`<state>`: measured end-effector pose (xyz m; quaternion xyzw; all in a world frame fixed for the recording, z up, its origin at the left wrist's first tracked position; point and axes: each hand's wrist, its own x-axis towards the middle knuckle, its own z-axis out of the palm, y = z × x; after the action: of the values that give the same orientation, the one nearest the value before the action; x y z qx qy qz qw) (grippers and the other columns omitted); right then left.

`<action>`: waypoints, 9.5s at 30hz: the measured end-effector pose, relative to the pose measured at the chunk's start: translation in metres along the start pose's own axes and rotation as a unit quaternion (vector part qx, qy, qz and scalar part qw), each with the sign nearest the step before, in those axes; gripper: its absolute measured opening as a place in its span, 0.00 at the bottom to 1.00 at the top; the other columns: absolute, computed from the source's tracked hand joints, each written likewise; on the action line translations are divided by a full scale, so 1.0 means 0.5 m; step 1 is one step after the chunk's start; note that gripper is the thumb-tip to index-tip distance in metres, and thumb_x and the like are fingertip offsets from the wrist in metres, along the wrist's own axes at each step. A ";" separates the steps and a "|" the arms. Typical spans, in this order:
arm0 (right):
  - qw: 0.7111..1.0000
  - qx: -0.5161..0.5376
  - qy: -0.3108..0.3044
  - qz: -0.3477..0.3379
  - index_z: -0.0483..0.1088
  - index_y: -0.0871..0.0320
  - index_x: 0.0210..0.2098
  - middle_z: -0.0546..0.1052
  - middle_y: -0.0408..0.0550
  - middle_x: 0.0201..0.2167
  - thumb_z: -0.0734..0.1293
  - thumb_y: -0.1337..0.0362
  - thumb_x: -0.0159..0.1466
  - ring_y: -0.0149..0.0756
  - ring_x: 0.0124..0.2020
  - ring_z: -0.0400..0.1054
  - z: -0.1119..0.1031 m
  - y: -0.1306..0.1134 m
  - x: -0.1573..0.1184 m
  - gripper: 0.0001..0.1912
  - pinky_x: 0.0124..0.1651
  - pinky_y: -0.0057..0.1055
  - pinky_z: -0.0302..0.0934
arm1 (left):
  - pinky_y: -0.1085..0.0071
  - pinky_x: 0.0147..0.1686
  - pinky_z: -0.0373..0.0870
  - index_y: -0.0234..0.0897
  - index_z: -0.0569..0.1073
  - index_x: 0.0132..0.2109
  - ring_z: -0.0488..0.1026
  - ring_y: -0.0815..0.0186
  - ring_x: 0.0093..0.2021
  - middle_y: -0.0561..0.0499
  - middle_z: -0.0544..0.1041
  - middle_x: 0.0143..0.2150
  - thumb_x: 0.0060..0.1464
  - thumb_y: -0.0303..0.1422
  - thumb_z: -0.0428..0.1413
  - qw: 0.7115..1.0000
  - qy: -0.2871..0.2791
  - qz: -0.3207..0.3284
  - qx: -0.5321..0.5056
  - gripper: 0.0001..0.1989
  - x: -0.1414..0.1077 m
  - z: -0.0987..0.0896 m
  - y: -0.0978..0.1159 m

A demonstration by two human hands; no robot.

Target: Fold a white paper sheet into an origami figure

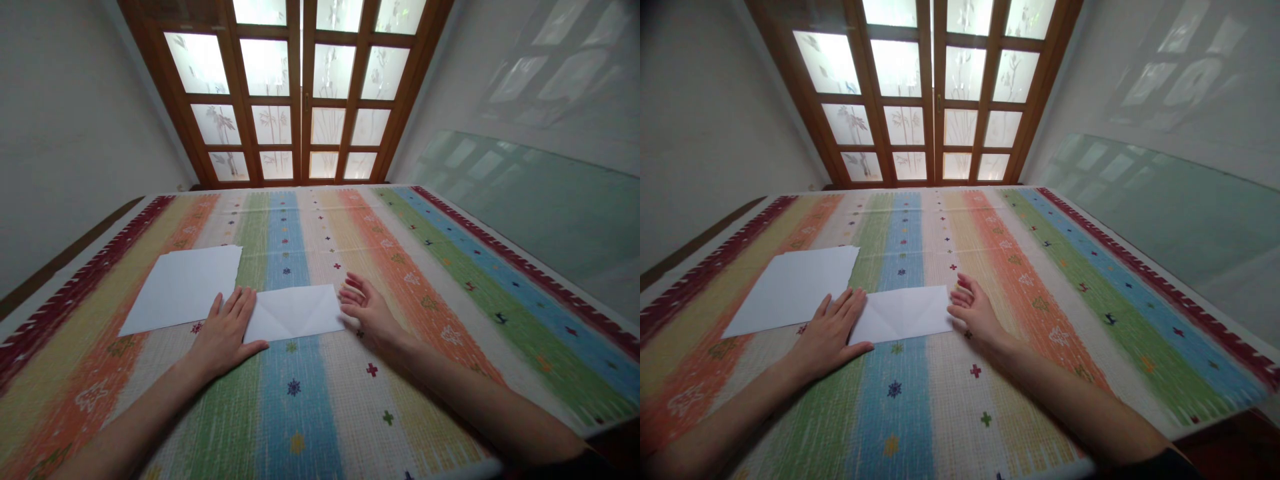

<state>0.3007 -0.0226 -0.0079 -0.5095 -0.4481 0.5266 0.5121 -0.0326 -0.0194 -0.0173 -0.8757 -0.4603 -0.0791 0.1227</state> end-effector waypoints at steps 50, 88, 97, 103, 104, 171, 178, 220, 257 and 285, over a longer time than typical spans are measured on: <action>0.994 0.088 -0.071 0.015 0.65 0.54 0.49 0.80 0.45 0.34 0.74 0.60 0.49 0.36 0.28 0.73 0.051 -0.109 0.069 0.29 0.31 0.33 0.67 | 0.68 0.36 0.77 0.33 0.74 0.50 0.78 0.61 0.40 0.45 0.79 0.43 0.43 0.37 0.65 0.667 0.216 -0.291 -0.650 0.26 0.143 -0.084 0.066; 0.814 -0.231 0.090 -0.525 0.75 0.48 0.29 0.77 0.47 0.33 0.69 0.61 0.61 0.40 0.35 0.70 0.018 -0.136 0.053 0.04 0.39 0.40 0.63 | 0.53 0.48 0.70 0.43 0.75 0.26 0.74 0.55 0.47 0.49 0.79 0.37 0.54 0.47 0.59 0.819 0.417 -0.118 -0.376 0.16 0.120 -0.141 0.058; 0.697 -0.297 0.157 -0.634 0.76 0.49 0.36 0.75 0.45 0.28 0.62 0.57 0.68 0.38 0.29 0.68 0.011 -0.127 0.045 0.11 0.32 0.39 0.62 | 0.55 0.48 0.72 0.44 0.76 0.31 0.73 0.55 0.49 0.48 0.77 0.40 0.59 0.43 0.56 0.818 0.480 -0.080 -0.305 0.12 0.108 -0.131 0.052; 0.687 -0.291 0.179 -0.641 0.75 0.48 0.42 0.75 0.47 0.31 0.61 0.58 0.69 0.39 0.31 0.69 0.008 -0.115 0.042 0.11 0.33 0.39 0.63 | 0.59 0.46 0.73 0.49 0.79 0.38 0.73 0.56 0.47 0.50 0.76 0.42 0.54 0.38 0.61 0.887 0.408 0.045 -0.213 0.04 0.078 -0.112 -0.036; 0.686 -0.291 0.178 -0.643 0.75 0.47 0.43 0.75 0.46 0.31 0.61 0.58 0.68 0.39 0.31 0.69 0.007 -0.114 0.043 0.11 0.33 0.39 0.63 | 0.59 0.46 0.73 0.49 0.79 0.38 0.73 0.56 0.47 0.49 0.76 0.42 0.54 0.38 0.61 0.890 0.405 0.045 -0.206 0.05 0.075 -0.111 -0.046; 0.995 0.036 -0.032 -0.083 0.74 0.56 0.34 0.80 0.46 0.30 0.76 0.53 0.47 0.36 0.29 0.74 -0.015 -0.090 0.137 0.19 0.33 0.33 0.68 | 0.70 0.26 0.69 0.30 0.79 0.35 0.74 0.63 0.26 0.45 0.81 0.30 0.34 0.36 0.69 0.618 0.034 -0.339 -0.708 0.19 0.140 -0.082 0.045; 0.980 -0.034 -0.083 -0.175 0.74 0.55 0.40 0.80 0.49 0.39 0.75 0.52 0.51 0.40 0.38 0.75 0.007 -0.078 0.115 0.21 0.41 0.39 0.70 | 0.70 0.30 0.70 0.32 0.77 0.39 0.74 0.64 0.29 0.48 0.80 0.33 0.37 0.39 0.68 0.631 0.168 -0.358 -0.668 0.21 0.138 -0.071 0.058; 0.925 -0.215 -0.192 -0.247 0.69 0.50 0.52 0.71 0.51 0.55 0.76 0.52 0.52 0.47 0.59 0.63 0.040 -0.073 0.071 0.29 0.61 0.48 0.58 | 0.66 0.41 0.76 0.43 0.64 0.54 0.76 0.61 0.43 0.48 0.72 0.51 0.35 0.31 0.69 0.526 0.247 -0.328 -0.745 0.38 0.151 -0.073 0.056; 0.996 0.084 -0.034 -0.006 0.71 0.54 0.34 0.66 0.38 0.24 0.75 0.61 0.44 0.29 0.24 0.58 0.079 -0.053 0.064 0.18 0.27 0.28 0.53 | 0.76 0.23 0.61 0.37 0.67 0.33 0.66 0.72 0.24 0.58 0.71 0.28 0.29 0.44 0.68 0.574 0.131 -0.411 -0.697 0.26 0.153 -0.073 0.075; 0.988 -0.099 -0.105 -0.054 0.71 0.52 0.45 0.73 0.50 0.42 0.80 0.61 0.40 0.43 0.41 0.69 0.077 -0.051 0.050 0.32 0.37 0.39 0.67 | 0.72 0.23 0.64 0.36 0.74 0.42 0.73 0.60 0.26 0.49 0.77 0.30 0.30 0.35 0.71 0.699 0.031 -0.343 -0.626 0.28 0.139 -0.084 0.073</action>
<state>0.2657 0.0059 0.0186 -0.4753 -0.5761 0.5015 0.4367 0.0354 0.0033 0.0352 -0.5291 -0.5687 -0.4129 -0.4755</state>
